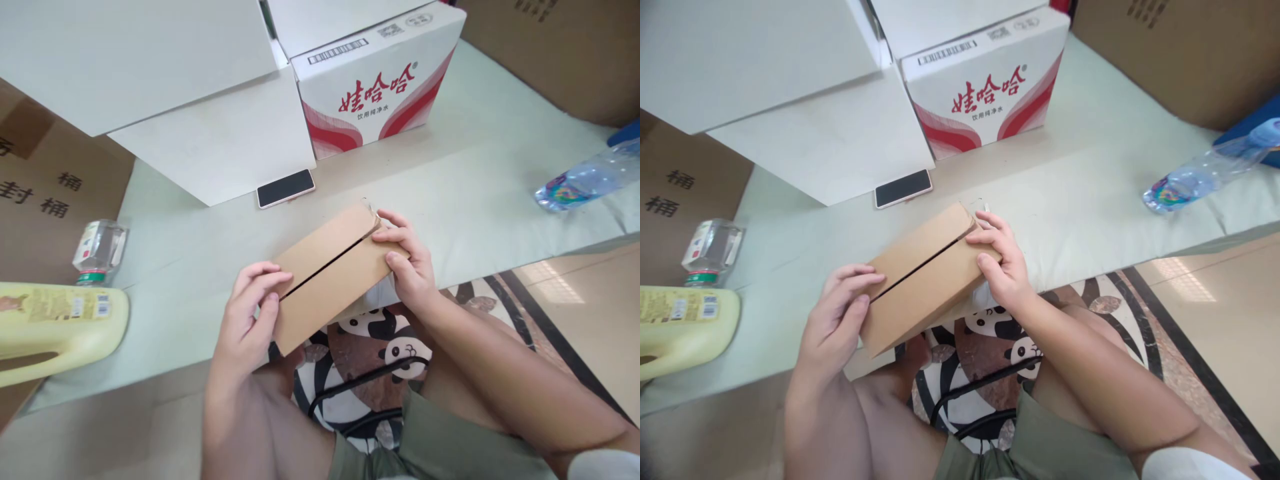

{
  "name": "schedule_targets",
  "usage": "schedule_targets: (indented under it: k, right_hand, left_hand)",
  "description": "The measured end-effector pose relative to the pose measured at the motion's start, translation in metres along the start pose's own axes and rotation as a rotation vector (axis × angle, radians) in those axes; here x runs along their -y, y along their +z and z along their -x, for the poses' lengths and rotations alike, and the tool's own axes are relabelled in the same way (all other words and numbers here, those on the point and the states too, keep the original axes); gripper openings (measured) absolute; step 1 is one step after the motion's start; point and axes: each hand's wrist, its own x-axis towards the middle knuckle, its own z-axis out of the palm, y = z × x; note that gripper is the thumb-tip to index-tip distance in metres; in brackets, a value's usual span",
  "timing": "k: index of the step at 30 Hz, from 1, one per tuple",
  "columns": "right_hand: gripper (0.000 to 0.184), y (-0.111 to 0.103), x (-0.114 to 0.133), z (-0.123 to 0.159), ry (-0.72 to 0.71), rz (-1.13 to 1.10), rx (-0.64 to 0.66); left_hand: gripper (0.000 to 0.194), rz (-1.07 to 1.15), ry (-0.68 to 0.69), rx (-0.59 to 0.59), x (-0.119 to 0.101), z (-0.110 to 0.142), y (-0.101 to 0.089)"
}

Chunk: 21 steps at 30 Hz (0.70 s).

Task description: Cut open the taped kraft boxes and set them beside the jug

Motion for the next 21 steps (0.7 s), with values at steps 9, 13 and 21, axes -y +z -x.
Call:
schedule_targets:
  k: [9,13,21]
  right_hand:
    - [0.029,0.003,-0.005,-0.001,-0.002,0.046,-0.001]
    - [0.039,0.005,-0.014,0.003,0.042,-0.058,0.021]
    - [0.053,0.010,-0.029,0.008,0.361,0.059,0.225]
  left_hand:
    - [0.103,-0.351,-0.043,0.344,-0.030,0.019,-0.011]
    - [0.089,-0.218,-0.062,0.239,-0.015,0.018,-0.019]
    - [0.066,0.781,-0.470,-0.300,0.053,0.019,-0.029]
